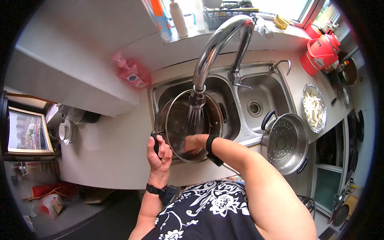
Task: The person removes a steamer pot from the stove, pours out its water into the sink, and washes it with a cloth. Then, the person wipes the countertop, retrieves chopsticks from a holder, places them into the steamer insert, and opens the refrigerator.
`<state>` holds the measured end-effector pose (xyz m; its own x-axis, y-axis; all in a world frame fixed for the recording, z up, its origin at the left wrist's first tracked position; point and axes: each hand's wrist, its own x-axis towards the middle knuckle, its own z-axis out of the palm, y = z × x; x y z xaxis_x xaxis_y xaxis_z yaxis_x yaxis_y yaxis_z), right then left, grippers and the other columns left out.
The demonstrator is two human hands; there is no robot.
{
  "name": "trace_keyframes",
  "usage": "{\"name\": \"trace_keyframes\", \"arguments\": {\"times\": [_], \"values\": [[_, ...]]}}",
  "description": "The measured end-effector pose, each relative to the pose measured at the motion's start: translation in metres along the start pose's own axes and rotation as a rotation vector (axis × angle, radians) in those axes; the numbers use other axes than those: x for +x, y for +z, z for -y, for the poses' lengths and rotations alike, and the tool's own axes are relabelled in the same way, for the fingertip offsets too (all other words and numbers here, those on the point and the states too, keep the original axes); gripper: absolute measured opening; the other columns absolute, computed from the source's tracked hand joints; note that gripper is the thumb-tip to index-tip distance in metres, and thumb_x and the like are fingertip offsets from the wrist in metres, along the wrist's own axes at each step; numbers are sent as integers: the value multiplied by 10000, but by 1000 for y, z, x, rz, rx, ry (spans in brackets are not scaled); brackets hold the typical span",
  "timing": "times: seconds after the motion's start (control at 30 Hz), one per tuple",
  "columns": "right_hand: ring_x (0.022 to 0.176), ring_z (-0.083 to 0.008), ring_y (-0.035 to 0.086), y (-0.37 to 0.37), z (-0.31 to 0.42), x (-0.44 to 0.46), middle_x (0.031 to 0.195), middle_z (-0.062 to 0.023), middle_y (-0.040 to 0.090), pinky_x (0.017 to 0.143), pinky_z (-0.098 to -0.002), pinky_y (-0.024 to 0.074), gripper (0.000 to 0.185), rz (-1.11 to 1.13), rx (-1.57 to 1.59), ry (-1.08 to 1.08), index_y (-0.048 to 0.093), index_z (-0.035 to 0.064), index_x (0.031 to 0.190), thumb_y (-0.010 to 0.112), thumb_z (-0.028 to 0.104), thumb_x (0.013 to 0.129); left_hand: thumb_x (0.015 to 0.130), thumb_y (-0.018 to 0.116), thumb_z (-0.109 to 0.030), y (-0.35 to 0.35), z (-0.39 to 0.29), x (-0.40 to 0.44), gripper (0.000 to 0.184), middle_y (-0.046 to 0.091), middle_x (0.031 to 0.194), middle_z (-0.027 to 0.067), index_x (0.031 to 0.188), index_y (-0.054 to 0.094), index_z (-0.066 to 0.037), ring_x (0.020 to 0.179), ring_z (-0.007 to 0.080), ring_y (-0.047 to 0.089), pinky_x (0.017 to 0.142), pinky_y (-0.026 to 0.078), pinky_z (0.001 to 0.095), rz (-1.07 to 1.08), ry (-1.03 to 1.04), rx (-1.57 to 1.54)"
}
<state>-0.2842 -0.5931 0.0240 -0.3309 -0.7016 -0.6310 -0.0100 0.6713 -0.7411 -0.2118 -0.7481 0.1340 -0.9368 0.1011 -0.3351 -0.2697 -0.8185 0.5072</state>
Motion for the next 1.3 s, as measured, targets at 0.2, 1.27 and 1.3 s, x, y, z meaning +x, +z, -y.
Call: {"name": "trace_keyframes", "arguments": {"times": [0.2,1.27,1.3], "values": [[881,-341,665,7,-38,-4,1037,-182,682,738,-416,532,255,-143,-550,-58,700,29,1001,587,156,811,961,525,-382,13,-15,3,313,308,462,-47,878,537,-80,330,67,248,324,220,216,-55,26,30],[768,-156,563,-53,-47,-111,935,-15,588,724,-381,568,318,-774,1276,-119,563,117,1112,551,390,948,925,619,-164,131,-9,-14,169,518,637,45,903,584,0,572,96,464,539,428,251,248,916,1607],[768,-156,563,-54,-48,-112,935,-15,588,724,-381,568,318,-775,1270,-119,563,117,1112,551,390,948,931,612,-183,131,-8,-11,179,506,622,28,891,583,-11,550,84,455,514,409,241,242,974,1597]]}}
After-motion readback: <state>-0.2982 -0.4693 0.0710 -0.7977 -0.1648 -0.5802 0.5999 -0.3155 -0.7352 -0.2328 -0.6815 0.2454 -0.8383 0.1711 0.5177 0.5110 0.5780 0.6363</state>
